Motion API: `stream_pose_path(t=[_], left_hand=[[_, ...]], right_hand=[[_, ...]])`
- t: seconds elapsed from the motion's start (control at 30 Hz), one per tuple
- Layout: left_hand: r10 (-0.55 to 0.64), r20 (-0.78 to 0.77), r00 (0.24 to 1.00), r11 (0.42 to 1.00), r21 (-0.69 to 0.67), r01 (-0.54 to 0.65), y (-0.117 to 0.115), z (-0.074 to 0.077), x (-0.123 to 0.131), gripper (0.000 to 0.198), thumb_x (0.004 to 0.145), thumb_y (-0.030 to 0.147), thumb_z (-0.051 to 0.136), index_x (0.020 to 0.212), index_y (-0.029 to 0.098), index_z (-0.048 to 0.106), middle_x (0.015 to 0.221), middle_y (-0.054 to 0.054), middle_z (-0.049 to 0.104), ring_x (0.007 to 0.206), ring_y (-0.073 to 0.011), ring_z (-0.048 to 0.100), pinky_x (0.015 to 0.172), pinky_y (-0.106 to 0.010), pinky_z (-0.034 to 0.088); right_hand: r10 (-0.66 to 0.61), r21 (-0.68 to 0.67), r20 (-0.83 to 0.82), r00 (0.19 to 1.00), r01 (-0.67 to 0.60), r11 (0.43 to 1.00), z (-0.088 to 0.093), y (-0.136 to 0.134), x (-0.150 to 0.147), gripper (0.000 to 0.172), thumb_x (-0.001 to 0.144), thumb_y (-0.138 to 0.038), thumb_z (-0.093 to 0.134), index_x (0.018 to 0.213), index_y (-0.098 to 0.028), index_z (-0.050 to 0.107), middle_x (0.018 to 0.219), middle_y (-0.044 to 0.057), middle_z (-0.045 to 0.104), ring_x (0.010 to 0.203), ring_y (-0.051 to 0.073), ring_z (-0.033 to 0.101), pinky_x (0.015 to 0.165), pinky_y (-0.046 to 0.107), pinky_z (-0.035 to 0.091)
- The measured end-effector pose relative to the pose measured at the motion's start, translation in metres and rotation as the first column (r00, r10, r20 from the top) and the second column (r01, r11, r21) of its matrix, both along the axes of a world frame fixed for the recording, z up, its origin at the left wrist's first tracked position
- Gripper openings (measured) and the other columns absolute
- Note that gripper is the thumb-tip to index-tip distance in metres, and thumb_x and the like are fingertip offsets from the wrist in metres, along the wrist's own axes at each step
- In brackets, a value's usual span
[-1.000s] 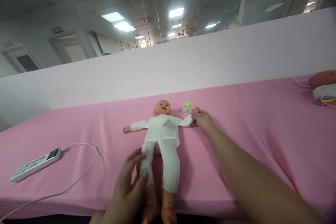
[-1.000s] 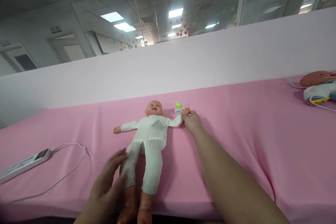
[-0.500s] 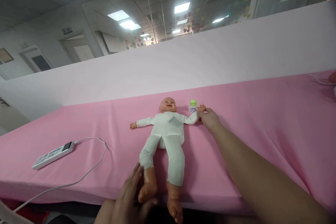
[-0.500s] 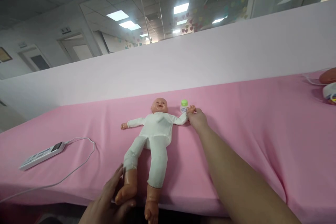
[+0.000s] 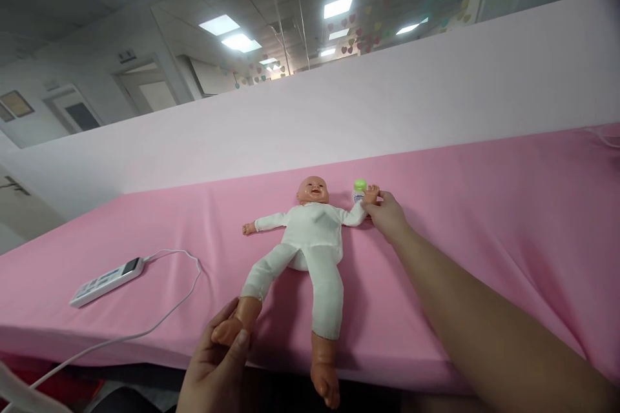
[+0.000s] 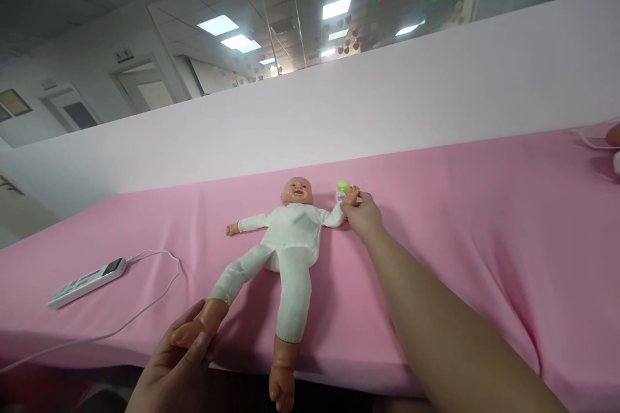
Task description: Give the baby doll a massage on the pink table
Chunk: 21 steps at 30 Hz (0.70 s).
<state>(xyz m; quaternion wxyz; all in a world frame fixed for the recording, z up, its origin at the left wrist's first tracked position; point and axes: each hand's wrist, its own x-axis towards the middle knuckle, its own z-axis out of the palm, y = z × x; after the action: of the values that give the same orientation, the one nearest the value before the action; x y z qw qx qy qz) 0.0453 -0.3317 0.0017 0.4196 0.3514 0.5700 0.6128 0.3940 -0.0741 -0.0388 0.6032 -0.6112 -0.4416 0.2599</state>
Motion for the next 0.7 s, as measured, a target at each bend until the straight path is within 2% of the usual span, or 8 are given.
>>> stream_pose_path(t=[0.07,0.13,0.27,0.4,0.5,0.63,0.7], left_hand=[[0.012,-0.045,0.999,1.000,0.027,-0.011,0.005,-0.001,-0.004,0.064,0.061,0.057,0.092,0.119,0.035,0.074,0.125,-0.005,0.074,0.127,-0.0346,0.065,0.101,-0.043,0.059],[0.019,-0.122,0.992,0.998,0.054,-0.012,0.013,-0.002,-0.009,0.064,0.063,0.054,0.092,0.122,0.034,0.074,0.118,-0.004,0.075,0.118,-0.0318,0.069,0.099,-0.041,0.059],[-0.066,-0.219,0.974,0.989,0.118,0.093,0.038,-0.001,-0.009,0.063,0.073,0.044,0.089,0.132,0.035,0.069,0.119,-0.002,0.074,0.102,-0.0254,0.072,0.091,-0.037,0.061],[-0.208,-0.203,0.957,0.952,0.183,0.246,0.068,0.012,0.007,0.058,0.077,0.040,0.088,0.131,0.032,0.070,0.126,-0.003,0.072,0.102,-0.0240,0.072,0.089,-0.038,0.061],[-0.268,-0.203,0.942,0.932,0.194,0.307,0.091,0.025,0.023,0.059,0.076,0.040,0.089,0.131,0.028,0.070,0.125,-0.006,0.072,0.106,-0.0260,0.071,0.093,-0.041,0.060],[-0.339,-0.231,0.912,0.905,0.185,0.384,0.121,0.033,0.038,0.061,0.078,0.038,0.087,0.135,0.024,0.069,0.129,-0.009,0.071,0.118,-0.0311,0.067,0.105,-0.049,0.053],[-0.373,-0.217,0.902,0.891,0.188,0.413,0.131,0.033,0.043,0.063,0.077,0.036,0.087,0.135,0.022,0.068,0.129,-0.010,0.072,0.126,-0.0331,0.064,0.110,-0.051,0.049]], right_hand=[[0.032,-0.011,-0.002,0.999,-0.032,0.999,0.014,-0.010,-0.009,0.061,0.078,-0.038,0.077,0.133,-0.024,0.058,0.113,0.010,0.076,0.085,0.026,0.075,0.067,0.037,0.063],[0.060,0.058,0.056,0.997,-0.063,0.996,0.027,-0.021,-0.021,0.062,0.080,-0.037,0.076,0.137,-0.027,0.055,0.119,0.009,0.074,0.091,0.026,0.074,0.070,0.036,0.063],[0.157,0.227,0.293,0.943,-0.228,0.947,0.044,-0.041,-0.047,0.055,0.087,-0.035,0.070,0.140,-0.030,0.055,0.126,0.006,0.073,0.098,0.024,0.073,0.082,0.039,0.060],[0.162,0.207,0.561,0.812,-0.328,0.922,0.047,-0.049,-0.066,0.046,0.090,-0.028,0.066,0.136,-0.027,0.061,0.128,0.007,0.072,0.107,0.026,0.069,0.091,0.042,0.056],[0.177,0.184,0.705,0.687,-0.418,0.889,0.046,-0.050,-0.074,0.045,0.091,-0.018,0.063,0.135,-0.028,0.064,0.128,0.006,0.072,0.113,0.025,0.066,0.097,0.040,0.052],[0.219,0.108,0.819,0.530,-0.518,0.849,0.045,-0.050,-0.078,0.036,0.090,-0.013,0.061,0.121,-0.029,0.073,0.116,0.004,0.075,0.111,0.024,0.065,0.101,0.039,0.048],[0.237,0.077,0.834,0.499,-0.529,0.845,0.045,-0.049,-0.078,0.033,0.090,-0.014,0.063,0.117,-0.030,0.074,0.112,0.004,0.076,0.110,0.025,0.064,0.101,0.039,0.047]])
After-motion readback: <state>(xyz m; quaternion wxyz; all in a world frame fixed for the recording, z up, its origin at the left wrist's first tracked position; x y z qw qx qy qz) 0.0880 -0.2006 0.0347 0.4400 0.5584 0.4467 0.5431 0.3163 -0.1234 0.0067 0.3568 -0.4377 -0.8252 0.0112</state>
